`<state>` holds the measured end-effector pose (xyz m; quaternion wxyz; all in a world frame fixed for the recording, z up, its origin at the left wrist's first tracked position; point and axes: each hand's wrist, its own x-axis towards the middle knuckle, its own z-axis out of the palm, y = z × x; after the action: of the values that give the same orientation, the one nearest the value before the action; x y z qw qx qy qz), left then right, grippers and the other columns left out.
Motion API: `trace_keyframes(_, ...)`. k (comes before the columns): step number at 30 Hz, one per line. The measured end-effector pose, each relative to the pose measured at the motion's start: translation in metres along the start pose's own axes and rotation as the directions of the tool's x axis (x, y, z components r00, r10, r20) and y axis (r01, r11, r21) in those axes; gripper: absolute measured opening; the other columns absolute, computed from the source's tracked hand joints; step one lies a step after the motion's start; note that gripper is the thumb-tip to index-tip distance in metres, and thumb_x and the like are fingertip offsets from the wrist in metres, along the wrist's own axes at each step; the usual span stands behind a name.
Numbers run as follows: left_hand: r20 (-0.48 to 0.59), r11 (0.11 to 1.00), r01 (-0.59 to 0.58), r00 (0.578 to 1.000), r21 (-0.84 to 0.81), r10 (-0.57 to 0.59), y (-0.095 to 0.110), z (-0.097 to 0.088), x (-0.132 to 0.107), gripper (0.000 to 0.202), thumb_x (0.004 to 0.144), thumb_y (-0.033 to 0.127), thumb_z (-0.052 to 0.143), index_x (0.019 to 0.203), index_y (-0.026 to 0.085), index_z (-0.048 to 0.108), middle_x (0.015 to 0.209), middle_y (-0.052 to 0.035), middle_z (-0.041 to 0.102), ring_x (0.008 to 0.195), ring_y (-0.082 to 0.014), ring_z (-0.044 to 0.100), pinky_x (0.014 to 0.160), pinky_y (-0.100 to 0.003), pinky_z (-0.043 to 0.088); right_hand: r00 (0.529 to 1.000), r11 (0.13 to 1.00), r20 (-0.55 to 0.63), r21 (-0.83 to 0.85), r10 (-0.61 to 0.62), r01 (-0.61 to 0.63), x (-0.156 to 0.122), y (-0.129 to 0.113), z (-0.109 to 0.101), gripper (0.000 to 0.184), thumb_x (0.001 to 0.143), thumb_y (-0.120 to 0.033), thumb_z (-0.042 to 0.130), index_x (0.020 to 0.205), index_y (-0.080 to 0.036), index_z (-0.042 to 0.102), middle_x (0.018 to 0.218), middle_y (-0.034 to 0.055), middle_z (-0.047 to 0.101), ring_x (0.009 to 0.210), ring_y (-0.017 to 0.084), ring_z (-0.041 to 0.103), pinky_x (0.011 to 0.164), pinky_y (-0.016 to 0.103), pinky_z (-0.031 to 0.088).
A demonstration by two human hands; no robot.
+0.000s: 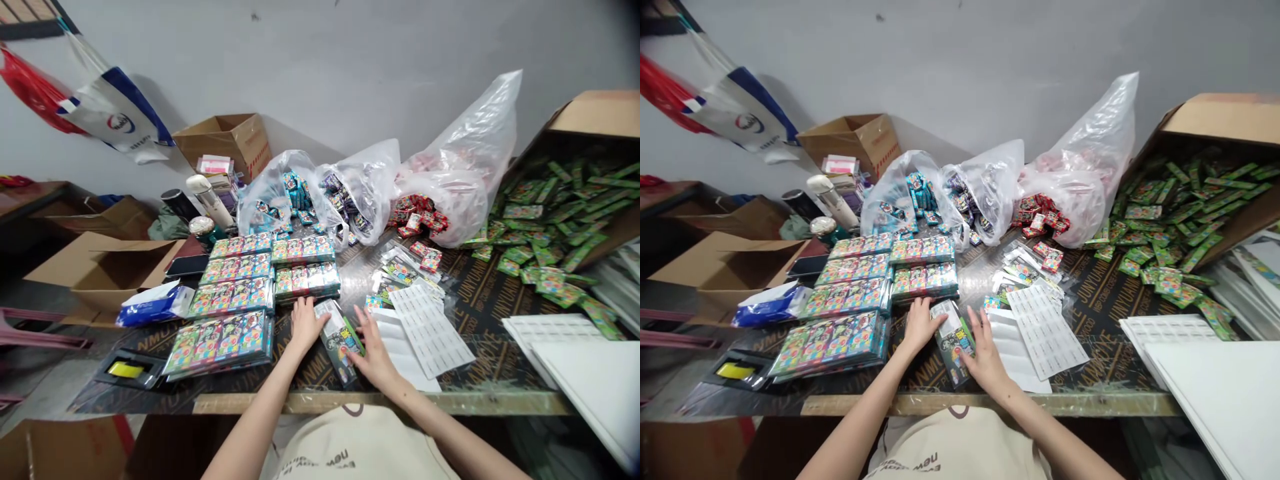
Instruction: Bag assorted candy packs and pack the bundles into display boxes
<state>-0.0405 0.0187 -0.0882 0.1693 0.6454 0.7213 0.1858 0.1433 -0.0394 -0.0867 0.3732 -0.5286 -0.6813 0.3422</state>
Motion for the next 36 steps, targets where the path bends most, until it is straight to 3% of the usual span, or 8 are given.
trace_keyframes(5, -0.029, 0.995, 0.042, 0.999, -0.089, -0.044, -0.004, -0.007, 0.001, 0.027, 0.072, 0.039, 0.059, 0.085, 0.016, 0.056, 0.094, -0.0115, 0.056, 0.097, -0.0293, 0.05, 0.082, -0.041, 0.038, 1.0, 1.0, -0.001, 0.027, -0.005, 0.005, -0.017, 0.003, 0.009, 0.084, 0.069, -0.016, 0.058, 0.138, -0.038, 0.016, 0.145, 0.003, 0.013, 0.126, 0.029, 0.033, 0.095, 0.047, 0.04)
trace_keyframes(9, -0.007, 0.963, 0.004, 1.0, -0.268, -0.006, 0.001, -0.02, 0.004, 0.016, 0.079, 0.03, 0.049, 0.083, 0.016, 0.056, 0.079, -0.0053, 0.062, 0.077, -0.0191, 0.058, 0.071, -0.03, 0.044, 1.0, 1.0, -0.025, 0.022, -0.003, 0.004, -0.014, -0.003, 0.003, 0.08, 0.071, -0.018, 0.059, 0.138, -0.037, 0.019, 0.146, 0.0034, 0.012, 0.123, 0.029, 0.037, 0.096, 0.048, 0.039)
trace_keyframes(16, 0.037, 0.833, -0.174, 0.973, -0.525, 0.226, 0.037, -0.054, -0.004, 0.02, 0.08, 0.03, 0.051, 0.081, 0.015, 0.064, 0.075, -0.0027, 0.067, 0.068, -0.0148, 0.061, 0.062, -0.023, 0.046, 0.968, 0.984, -0.246, 0.152, -0.056, 0.095, 0.05, -0.027, -0.033, 0.076, 0.077, -0.029, 0.06, 0.139, -0.031, 0.015, 0.138, 0.0088, 0.03, 0.105, 0.02, 0.052, 0.095, 0.042, 0.039)
trace_keyframes(19, -0.046, 0.796, -0.305, 0.943, -0.523, 0.331, 0.048, -0.061, -0.013, 0.015, 0.079, 0.024, 0.054, 0.081, 0.016, 0.067, 0.077, -0.0045, 0.069, 0.069, -0.0159, 0.062, 0.066, -0.025, 0.048, 0.975, 0.949, -0.209, 0.287, -0.07, 0.13, 0.067, -0.033, -0.039, 0.074, 0.078, -0.026, 0.058, 0.138, -0.03, 0.014, 0.124, 0.008, 0.046, 0.093, 0.016, 0.057, 0.091, 0.036, 0.043)
trace_keyframes(23, -0.174, 0.789, -0.445, 0.895, -0.423, 0.412, 0.054, -0.06, -0.025, 0.013, 0.078, 0.017, 0.055, 0.081, 0.017, 0.067, 0.083, -0.0058, 0.069, 0.076, -0.0168, 0.064, 0.073, -0.029, 0.049, 0.979, 0.943, -0.173, 0.293, -0.109, 0.157, 0.065, -0.034, -0.039, 0.071, 0.078, -0.023, 0.058, 0.137, -0.029, 0.019, 0.122, 0.008, 0.048, 0.083, 0.014, 0.057, 0.091, 0.036, 0.042)
trace_keyframes(28, -0.222, 0.777, -0.459, 0.889, -0.43, 0.402, 0.06, -0.056, -0.031, 0.014, 0.08, 0.016, 0.052, 0.082, 0.018, 0.066, 0.086, -0.0061, 0.068, 0.081, -0.0168, 0.063, 0.075, -0.029, 0.049, 0.967, 0.958, -0.207, 0.211, -0.15, 0.193, 0.074, -0.052, -0.066, 0.068, 0.075, -0.024, 0.061, 0.134, -0.028, 0.029, 0.106, 0.0049, 0.057, 0.089, 0.017, 0.054, 0.094, 0.039, 0.036)
trace_keyframes(32, -0.157, 0.735, -0.315, 0.948, -0.6, 0.278, 0.065, -0.053, -0.029, 0.009, 0.075, 0.019, 0.057, 0.072, 0.017, 0.066, 0.079, -0.006, 0.068, 0.077, -0.0175, 0.063, 0.072, -0.03, 0.05, 0.989, 0.923, 0.106, 0.38, -0.104, 0.057, 0.092, -0.071, -0.089, 0.074, 0.074, -0.025, 0.062, 0.137, -0.026, 0.023, 0.069, -0.0034, 0.056, 0.069, 0.014, 0.054, 0.077, 0.033, 0.044)
trace_keyframes(36, -0.088, 0.64, -0.186, 0.979, -0.745, 0.183, 0.068, -0.05, -0.028, 0.007, 0.07, 0.021, 0.062, 0.067, 0.015, 0.065, 0.078, -0.0066, 0.068, 0.075, -0.0178, 0.064, 0.069, -0.029, 0.051, 0.904, 0.895, 0.407, 0.441, -0.129, -0.072, 0.101, -0.074, -0.088, 0.079, 0.069, -0.023, 0.066, 0.137, -0.022, 0.025, 0.064, -0.0054, 0.053, 0.062, 0.011, 0.052, 0.064, 0.025, 0.043)
